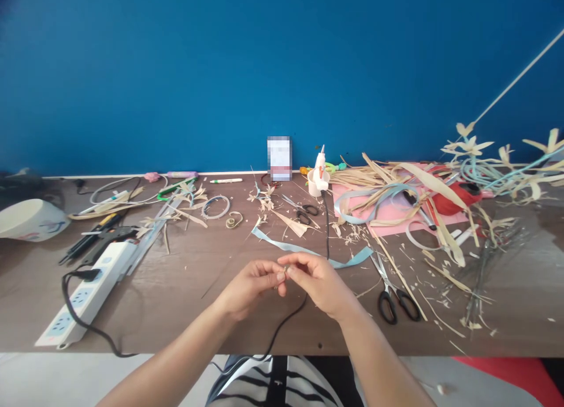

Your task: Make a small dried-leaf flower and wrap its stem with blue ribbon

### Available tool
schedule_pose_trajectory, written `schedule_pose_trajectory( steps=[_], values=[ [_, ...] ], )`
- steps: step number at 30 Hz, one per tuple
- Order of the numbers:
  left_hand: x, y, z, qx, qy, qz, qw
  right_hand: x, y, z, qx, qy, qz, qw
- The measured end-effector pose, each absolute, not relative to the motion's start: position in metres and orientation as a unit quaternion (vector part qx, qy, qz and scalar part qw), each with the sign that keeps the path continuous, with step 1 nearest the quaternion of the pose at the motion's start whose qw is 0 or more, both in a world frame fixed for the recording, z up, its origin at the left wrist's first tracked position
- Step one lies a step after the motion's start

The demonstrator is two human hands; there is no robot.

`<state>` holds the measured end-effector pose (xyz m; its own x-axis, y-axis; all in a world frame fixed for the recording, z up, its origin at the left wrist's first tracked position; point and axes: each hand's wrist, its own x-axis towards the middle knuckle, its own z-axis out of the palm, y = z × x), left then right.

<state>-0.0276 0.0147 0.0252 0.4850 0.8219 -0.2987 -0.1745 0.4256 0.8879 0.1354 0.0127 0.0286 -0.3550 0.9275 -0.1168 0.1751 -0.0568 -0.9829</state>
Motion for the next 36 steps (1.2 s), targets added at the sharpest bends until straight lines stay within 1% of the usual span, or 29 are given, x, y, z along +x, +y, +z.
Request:
schedule_pose_trajectory(
  steps=[5,8,12,15,19,23,25,27,32,36],
  values=[
    [-0.029,0.013,0.025,0.421,0.367,0.313,0.768,0.130,0.012,0.033,-0.410,-0.564,0.623,0.355],
    [-0.028,0.012,0.024,0.417,0.375,0.313,0.767,0.128,0.011,0.035,-0.412,-0.540,0.637,0.366],
    [-0.026,0.013,0.023,0.414,0.398,0.323,0.752,0.127,0.011,0.030,-0.465,-0.541,0.582,0.390],
    [-0.025,0.014,0.023,0.431,0.421,0.333,0.725,0.125,0.012,0.029,-0.507,-0.557,0.532,0.388],
    [-0.024,0.014,0.023,0.494,0.457,0.338,0.658,0.121,0.012,0.030,-0.550,-0.568,0.484,0.374],
    [-0.021,0.011,0.024,0.597,0.496,0.357,0.521,0.119,0.012,0.028,-0.577,-0.570,0.446,0.377],
    [-0.020,0.010,0.024,0.621,0.501,0.367,0.478,0.120,0.013,0.026,-0.582,-0.566,0.442,0.382],
    [-0.019,0.011,0.024,0.608,0.497,0.371,0.495,0.121,0.014,0.023,-0.574,-0.553,0.460,0.392],
    [-0.020,0.016,0.022,0.456,0.430,0.379,0.681,0.126,0.016,0.013,-0.488,-0.475,0.575,0.453],
    [-0.021,0.017,0.018,0.386,0.379,0.378,0.751,0.128,0.017,0.011,-0.442,-0.452,0.640,0.437]
  ],
)
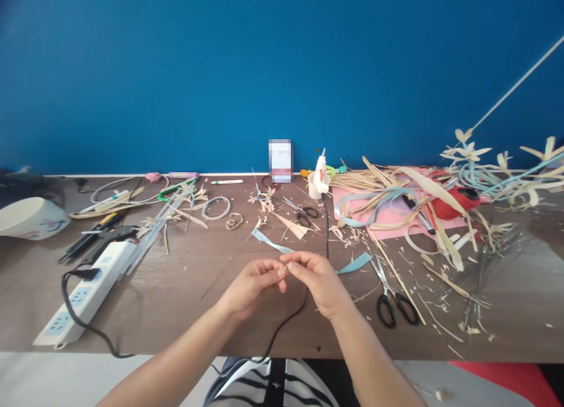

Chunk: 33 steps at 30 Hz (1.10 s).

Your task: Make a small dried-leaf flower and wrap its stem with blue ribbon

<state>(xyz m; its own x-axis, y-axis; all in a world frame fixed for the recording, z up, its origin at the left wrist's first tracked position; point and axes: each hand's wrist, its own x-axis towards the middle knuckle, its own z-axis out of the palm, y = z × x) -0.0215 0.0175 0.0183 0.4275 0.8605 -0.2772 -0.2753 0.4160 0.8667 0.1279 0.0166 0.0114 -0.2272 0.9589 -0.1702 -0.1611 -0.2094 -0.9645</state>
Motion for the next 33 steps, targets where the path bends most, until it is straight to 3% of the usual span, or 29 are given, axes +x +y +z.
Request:
schedule_pose_trajectory(
  steps=[6,11,14,19,21,27,33],
  values=[
    [-0.022,0.015,0.018,0.363,0.373,0.354,0.777,0.125,0.016,0.016,-0.447,-0.474,0.630,0.424],
    [-0.024,0.015,0.018,0.446,0.425,0.347,0.707,0.124,0.014,0.015,-0.497,-0.510,0.563,0.419],
    [-0.022,0.013,0.019,0.549,0.478,0.334,0.599,0.122,0.010,0.018,-0.531,-0.545,0.500,0.414],
    [-0.022,0.007,0.020,0.753,0.462,0.357,0.304,0.120,-0.001,0.026,-0.574,-0.569,0.403,0.428],
    [-0.024,0.008,0.020,0.765,0.450,0.373,0.272,0.124,-0.004,0.029,-0.583,-0.559,0.384,0.447],
    [-0.035,0.022,0.017,0.521,0.504,0.440,0.530,0.167,0.007,0.023,-0.601,-0.469,0.339,0.551],
    [-0.034,0.029,0.014,0.432,0.467,0.446,0.630,0.221,0.041,0.010,-0.674,-0.522,0.241,0.464]
  ],
)
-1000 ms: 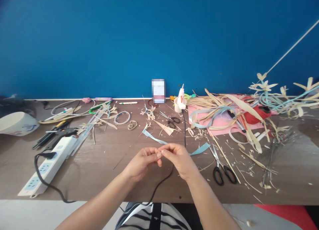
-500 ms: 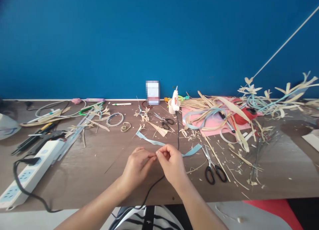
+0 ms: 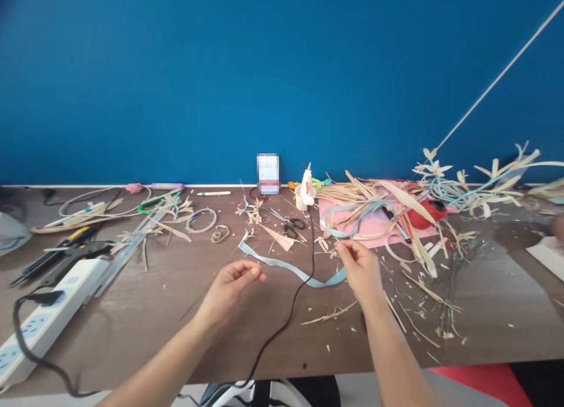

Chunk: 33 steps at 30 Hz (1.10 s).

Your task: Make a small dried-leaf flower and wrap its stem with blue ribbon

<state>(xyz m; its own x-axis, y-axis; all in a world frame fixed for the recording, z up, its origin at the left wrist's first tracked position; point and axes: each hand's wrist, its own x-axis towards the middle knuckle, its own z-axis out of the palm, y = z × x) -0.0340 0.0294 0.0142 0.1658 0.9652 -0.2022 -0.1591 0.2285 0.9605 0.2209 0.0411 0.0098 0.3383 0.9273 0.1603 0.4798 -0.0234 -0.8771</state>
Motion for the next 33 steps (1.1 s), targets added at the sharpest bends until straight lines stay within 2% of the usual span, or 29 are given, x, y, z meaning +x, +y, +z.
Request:
schedule_pose_trajectory(
  steps=[5,14,24,33],
  values=[
    [-0.028,0.030,0.011,0.408,0.462,0.445,0.650,0.237,0.063,-0.001,-0.730,-0.602,0.160,0.282],
    [-0.027,0.032,0.008,0.425,0.474,0.432,0.639,0.221,0.081,-0.012,-0.728,-0.658,0.092,0.167],
    [-0.022,0.030,0.003,0.402,0.464,0.432,0.661,0.220,0.092,-0.021,-0.742,-0.655,0.055,0.133],
    [-0.017,0.031,0.000,0.407,0.459,0.430,0.663,0.231,0.085,-0.023,-0.736,-0.623,0.147,0.219]
  ],
)
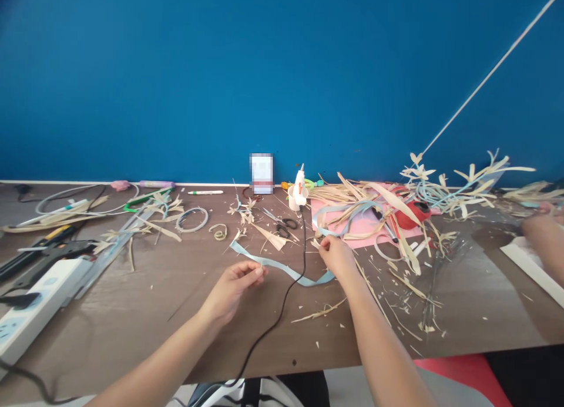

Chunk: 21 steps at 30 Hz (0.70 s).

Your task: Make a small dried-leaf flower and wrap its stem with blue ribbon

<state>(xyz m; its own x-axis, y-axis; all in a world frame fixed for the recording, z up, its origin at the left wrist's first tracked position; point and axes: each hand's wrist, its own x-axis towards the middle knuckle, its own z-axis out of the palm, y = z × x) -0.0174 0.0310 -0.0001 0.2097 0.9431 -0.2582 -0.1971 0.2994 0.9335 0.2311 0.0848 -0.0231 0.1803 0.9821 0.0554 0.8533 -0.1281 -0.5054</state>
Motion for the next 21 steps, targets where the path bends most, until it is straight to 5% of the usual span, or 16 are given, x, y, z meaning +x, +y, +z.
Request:
schedule_pose_trajectory(
  steps=[11,21],
  values=[
    [-0.010,0.035,0.002,0.399,0.464,0.450,0.651,0.201,0.041,0.008,-0.639,-0.567,0.304,0.422],
    [-0.012,0.028,0.009,0.438,0.421,0.455,0.651,0.146,0.032,0.032,-0.563,-0.556,0.518,0.325]
  ],
)
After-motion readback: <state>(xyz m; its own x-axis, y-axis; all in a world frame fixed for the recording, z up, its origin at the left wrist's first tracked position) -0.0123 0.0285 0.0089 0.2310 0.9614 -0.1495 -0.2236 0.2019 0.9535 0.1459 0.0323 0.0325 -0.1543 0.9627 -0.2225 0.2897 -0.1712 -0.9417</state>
